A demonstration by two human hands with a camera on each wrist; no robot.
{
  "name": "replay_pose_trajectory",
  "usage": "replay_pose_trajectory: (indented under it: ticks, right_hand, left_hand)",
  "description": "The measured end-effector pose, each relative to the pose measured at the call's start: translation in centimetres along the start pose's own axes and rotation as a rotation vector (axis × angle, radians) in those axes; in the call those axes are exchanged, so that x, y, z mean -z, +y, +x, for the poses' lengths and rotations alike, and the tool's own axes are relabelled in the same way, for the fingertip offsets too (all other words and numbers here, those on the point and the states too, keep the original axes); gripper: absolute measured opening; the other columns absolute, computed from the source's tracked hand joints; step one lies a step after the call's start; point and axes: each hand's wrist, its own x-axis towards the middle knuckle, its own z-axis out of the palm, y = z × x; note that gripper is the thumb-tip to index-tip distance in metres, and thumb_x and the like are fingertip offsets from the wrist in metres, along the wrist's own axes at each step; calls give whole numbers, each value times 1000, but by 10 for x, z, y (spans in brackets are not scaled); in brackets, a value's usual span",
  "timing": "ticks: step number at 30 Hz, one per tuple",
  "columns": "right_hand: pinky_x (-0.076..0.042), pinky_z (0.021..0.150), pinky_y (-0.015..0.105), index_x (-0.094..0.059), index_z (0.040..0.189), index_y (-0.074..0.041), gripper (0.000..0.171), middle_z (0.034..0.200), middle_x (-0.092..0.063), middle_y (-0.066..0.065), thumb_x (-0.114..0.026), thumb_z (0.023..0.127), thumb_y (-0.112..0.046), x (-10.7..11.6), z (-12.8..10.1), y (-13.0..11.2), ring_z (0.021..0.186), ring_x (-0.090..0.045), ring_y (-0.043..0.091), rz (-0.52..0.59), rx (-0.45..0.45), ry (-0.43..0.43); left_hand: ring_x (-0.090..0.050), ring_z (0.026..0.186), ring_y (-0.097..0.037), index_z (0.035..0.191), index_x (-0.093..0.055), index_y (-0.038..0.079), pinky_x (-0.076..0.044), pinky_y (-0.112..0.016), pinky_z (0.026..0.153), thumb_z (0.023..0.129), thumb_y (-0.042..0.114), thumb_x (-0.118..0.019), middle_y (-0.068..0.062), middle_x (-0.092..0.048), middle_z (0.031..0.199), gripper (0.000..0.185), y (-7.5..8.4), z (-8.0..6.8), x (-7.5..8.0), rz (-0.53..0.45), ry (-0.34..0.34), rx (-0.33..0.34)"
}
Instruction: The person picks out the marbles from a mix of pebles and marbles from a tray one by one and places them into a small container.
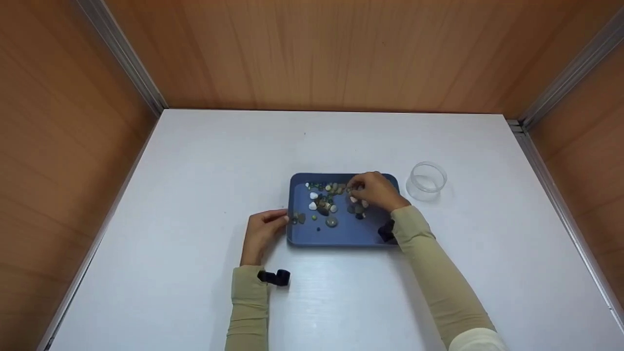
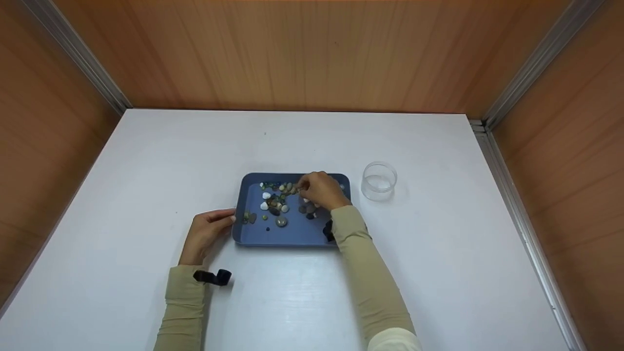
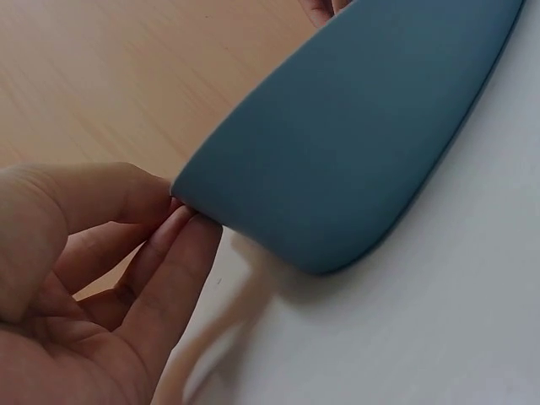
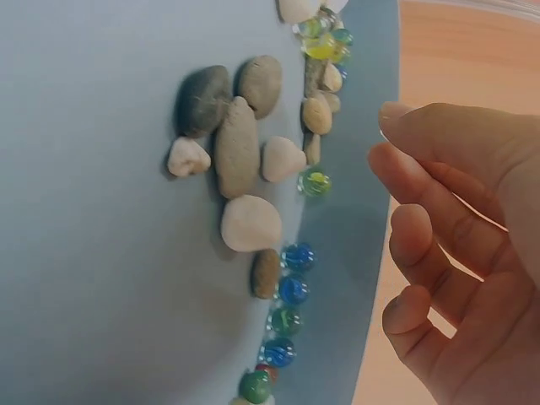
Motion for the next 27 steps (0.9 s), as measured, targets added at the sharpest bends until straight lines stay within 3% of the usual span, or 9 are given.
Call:
replay_pose_trajectory:
  ticks: [4, 11, 27]
  right_hand:
    - [-54, 82, 41, -70, 109, -5, 21, 103, -71, 11, -64, 91, -13, 5, -3, 1, 92, -66, 24, 23, 8, 1]
    - [-54, 76, 38, -71, 106, -5, 19, 97, -72, 9, -66, 90, -13, 15, -9, 1, 86, -65, 22, 10, 35, 39]
    - [-50, 73, 33, -72, 103, -5, 18, 94, -71, 10, -70, 88, -14, 36, -19, 8, 83, -63, 21, 52, -16, 96]
  left_hand:
    - [-64, 100, -18, 105, -74, 5, -55, -27, 83, 81, 6, -71, -12, -70, 109, 23, 0, 1, -1, 1, -4, -1]
    - [-63, 104, -19, 106, -73, 2, -54, -25, 85, 83, 4, -70, -14, -70, 110, 23, -1, 2, -1, 0, -14, -30]
    - [-63, 105, -19, 106, -73, 4, -54, -27, 87, 82, 5, -72, -13, -70, 111, 25, 0, 1, 0, 17, -3, 19]
